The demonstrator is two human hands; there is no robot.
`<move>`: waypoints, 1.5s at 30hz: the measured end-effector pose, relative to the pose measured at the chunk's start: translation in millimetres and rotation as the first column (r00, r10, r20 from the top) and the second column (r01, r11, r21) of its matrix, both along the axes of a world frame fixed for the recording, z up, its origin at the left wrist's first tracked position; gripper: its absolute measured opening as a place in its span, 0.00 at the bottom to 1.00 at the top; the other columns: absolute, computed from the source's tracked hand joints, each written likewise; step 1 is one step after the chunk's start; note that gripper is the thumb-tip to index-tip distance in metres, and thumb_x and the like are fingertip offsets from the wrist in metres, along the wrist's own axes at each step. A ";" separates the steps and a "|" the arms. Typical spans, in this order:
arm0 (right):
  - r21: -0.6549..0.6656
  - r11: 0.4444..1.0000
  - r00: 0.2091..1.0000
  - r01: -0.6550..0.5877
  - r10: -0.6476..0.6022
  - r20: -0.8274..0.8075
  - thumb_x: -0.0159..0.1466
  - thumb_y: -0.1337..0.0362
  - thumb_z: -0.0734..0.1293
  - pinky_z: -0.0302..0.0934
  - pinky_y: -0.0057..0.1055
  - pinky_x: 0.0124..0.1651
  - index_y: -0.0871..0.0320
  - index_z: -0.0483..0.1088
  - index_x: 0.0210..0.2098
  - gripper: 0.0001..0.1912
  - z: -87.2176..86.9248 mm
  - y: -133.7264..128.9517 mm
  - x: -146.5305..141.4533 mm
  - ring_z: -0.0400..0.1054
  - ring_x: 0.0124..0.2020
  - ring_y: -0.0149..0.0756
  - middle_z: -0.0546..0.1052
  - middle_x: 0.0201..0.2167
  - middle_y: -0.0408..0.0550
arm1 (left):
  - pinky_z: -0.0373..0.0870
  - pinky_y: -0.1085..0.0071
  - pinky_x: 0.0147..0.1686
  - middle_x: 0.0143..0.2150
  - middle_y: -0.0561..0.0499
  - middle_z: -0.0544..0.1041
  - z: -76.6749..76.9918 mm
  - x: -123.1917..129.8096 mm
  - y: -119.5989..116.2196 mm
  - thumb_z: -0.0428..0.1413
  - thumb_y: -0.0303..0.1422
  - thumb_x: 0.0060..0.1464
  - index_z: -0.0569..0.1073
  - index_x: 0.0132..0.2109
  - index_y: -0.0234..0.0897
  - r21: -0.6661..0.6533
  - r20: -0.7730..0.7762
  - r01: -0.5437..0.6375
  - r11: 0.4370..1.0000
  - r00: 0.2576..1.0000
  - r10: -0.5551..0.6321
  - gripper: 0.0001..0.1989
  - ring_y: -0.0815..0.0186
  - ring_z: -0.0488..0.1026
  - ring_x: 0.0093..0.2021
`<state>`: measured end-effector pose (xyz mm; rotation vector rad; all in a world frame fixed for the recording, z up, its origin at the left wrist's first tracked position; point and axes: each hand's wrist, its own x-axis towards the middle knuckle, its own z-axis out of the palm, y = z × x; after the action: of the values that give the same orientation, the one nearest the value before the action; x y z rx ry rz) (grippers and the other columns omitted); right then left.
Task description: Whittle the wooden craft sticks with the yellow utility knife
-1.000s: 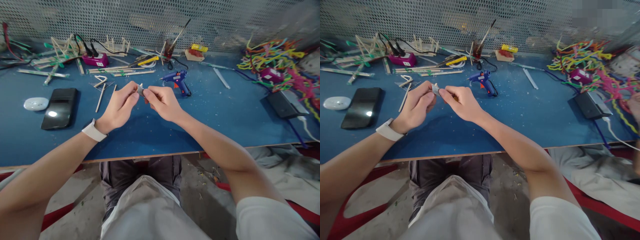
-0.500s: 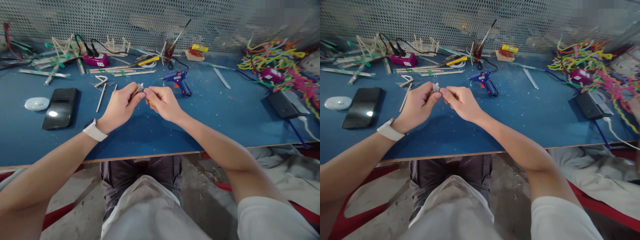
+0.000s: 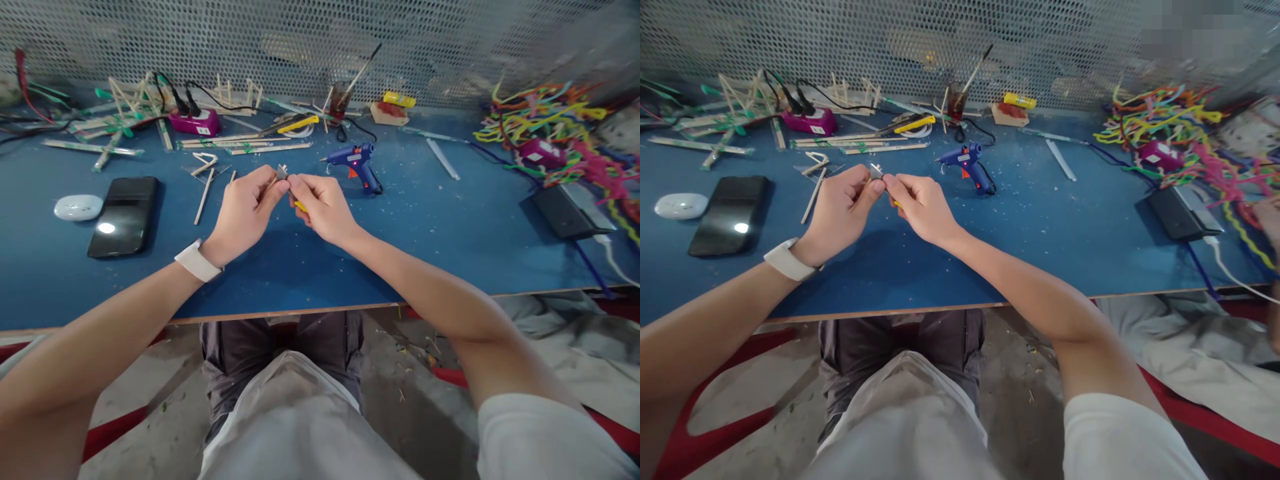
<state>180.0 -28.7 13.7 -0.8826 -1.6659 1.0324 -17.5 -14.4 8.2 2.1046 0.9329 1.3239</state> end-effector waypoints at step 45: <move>-0.065 0.989 0.967 -0.136 0.146 0.210 0.76 0.26 0.66 0.50 0.30 0.25 0.55 0.71 0.31 0.38 18.9 3.0 20.2 0.58 0.21 0.30 0.65 0.19 0.38 | 0.56 0.73 0.20 0.24 0.60 0.62 9.8 -1.6 -11.3 0.54 0.68 0.75 0.64 0.37 0.42 -0.404 0.109 0.311 0.860 0.950 -0.293 0.34 0.72 0.55 0.22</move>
<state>200.2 -25.7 32.7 -0.9464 -1.9138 1.1107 -19.1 -25.7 18.0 1.7900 0.7470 0.9102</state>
